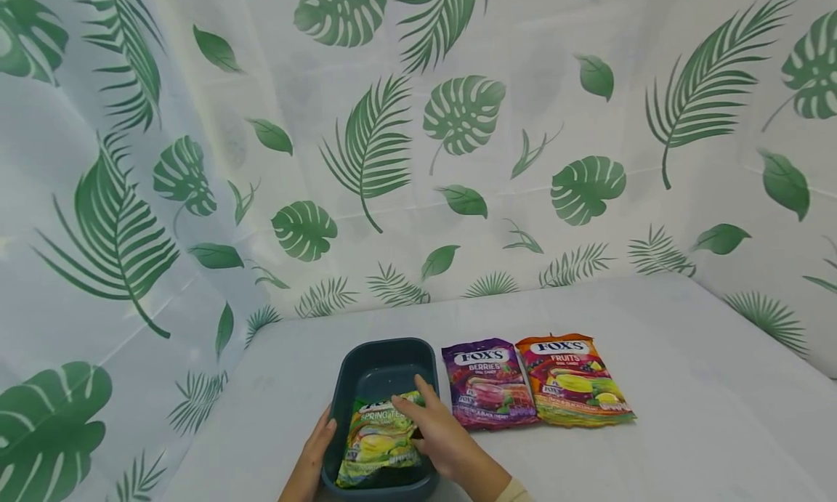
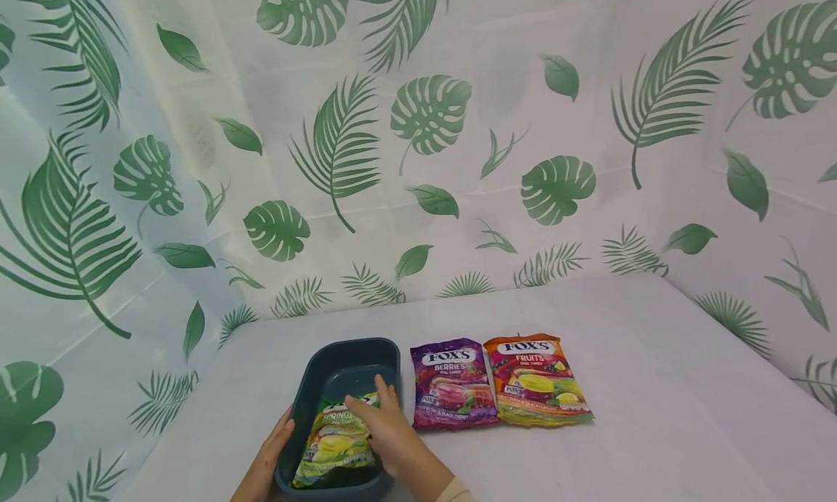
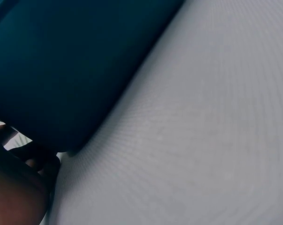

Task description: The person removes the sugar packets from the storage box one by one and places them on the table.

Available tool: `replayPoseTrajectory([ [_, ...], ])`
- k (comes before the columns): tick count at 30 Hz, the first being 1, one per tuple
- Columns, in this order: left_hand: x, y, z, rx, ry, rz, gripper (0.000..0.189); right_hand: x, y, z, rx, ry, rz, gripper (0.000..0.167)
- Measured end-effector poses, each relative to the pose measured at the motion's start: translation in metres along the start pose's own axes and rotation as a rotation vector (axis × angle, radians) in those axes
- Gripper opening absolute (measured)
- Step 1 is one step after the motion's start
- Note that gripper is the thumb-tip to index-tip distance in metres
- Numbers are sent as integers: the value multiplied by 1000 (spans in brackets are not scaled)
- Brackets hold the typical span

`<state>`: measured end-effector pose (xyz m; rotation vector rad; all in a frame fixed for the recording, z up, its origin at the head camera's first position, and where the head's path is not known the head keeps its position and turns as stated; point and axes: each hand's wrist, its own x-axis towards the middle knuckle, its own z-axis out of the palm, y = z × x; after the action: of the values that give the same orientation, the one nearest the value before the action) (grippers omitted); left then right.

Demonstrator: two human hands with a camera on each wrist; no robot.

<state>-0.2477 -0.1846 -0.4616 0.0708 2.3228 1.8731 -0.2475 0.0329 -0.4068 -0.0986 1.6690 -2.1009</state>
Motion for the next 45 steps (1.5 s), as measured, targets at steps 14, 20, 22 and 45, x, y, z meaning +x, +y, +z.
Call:
replayPoseTrajectory([
  [14,1,-1,-1,-14,-25,-22,69,4,7,-5,-91,-238,-10,58],
  [20,2,0,0,-12,-15,-41,71,3,8,-8,-30,-305,-24,61],
  [22,2,1,-1,-11,-6,-52,72,4,8,-10,-27,-313,-33,61],
  [45,-3,1,1,-61,-38,-17,72,1,8,-2,-191,-93,-83,73],
])
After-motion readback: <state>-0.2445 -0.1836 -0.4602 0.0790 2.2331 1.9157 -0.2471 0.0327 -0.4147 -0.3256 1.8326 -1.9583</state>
